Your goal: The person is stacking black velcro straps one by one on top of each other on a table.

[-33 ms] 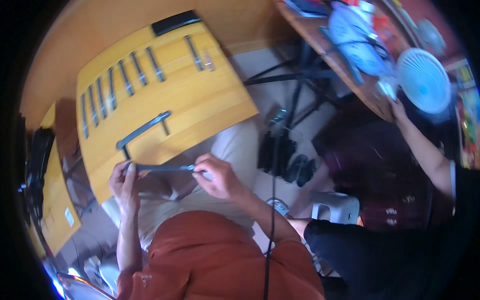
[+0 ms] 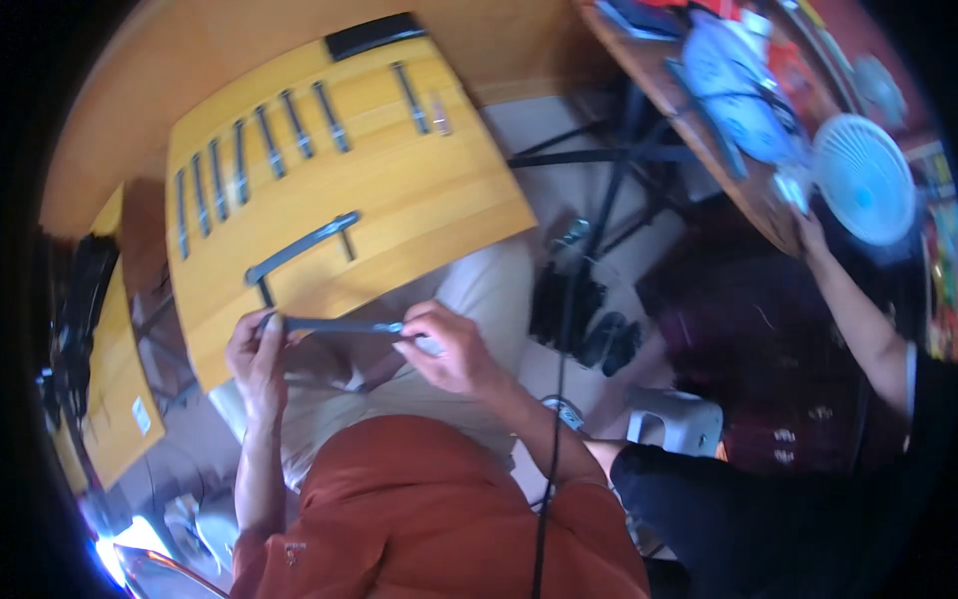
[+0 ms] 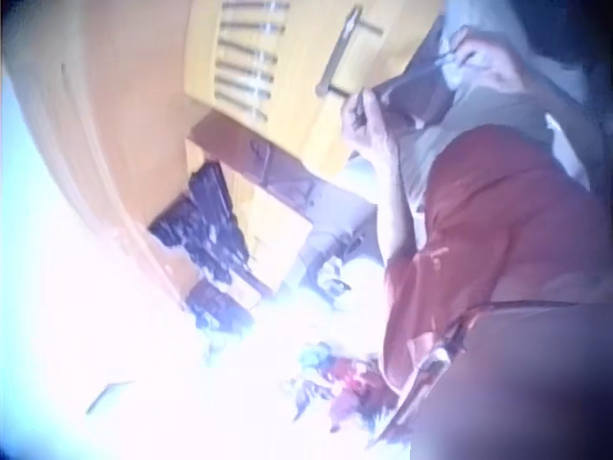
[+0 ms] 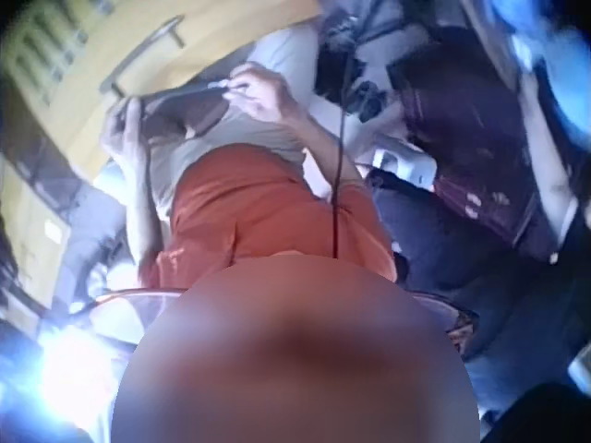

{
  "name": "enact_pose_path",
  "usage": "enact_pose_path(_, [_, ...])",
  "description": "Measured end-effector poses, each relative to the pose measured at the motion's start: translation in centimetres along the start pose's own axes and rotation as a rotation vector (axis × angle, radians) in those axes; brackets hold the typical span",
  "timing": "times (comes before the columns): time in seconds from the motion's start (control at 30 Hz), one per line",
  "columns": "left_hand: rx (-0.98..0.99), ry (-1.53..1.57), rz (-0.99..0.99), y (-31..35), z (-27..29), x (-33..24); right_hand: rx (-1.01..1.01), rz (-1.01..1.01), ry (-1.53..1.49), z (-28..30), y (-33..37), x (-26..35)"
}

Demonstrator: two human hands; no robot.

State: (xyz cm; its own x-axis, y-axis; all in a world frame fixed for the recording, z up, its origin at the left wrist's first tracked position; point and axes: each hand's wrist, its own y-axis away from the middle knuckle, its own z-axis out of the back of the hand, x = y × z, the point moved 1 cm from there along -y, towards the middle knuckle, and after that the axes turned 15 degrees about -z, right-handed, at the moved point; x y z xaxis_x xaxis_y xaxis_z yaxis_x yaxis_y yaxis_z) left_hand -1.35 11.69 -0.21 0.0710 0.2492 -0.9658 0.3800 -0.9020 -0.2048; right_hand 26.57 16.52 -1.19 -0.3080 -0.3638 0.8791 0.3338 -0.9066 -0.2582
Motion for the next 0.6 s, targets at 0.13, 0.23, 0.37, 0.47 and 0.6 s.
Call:
enact_pose_path(0.13, [-0.026, -0.001, 0.039, 0.4, 0.8, -0.3, 0.108, -0.173, -0.161, 0.0, -0.9, 0.3])
enact_pose_path(0.23, [-0.027, -0.033, 0.045, 0.5, 1.6, -0.6, 0.097, -0.318, -0.242, -0.4, -1.4, -0.6])
enact_pose_path(0.37, [-0.058, -0.043, 0.086, 0.5, 2.7, -0.6, 0.073, -0.392, -0.260, -1.1, -3.5, -1.5])
enact_pose_path(0.47, [-0.077, -0.085, 0.108, 0.1, 3.7, -0.1, 0.067, -0.410, -0.239, -1.7, -5.7, -0.9])
enact_pose_path(0.6, [-0.073, -0.127, 0.119, -0.6, 4.5, 0.3, 0.083, -0.369, -0.149, -1.7, -8.0, -1.6])
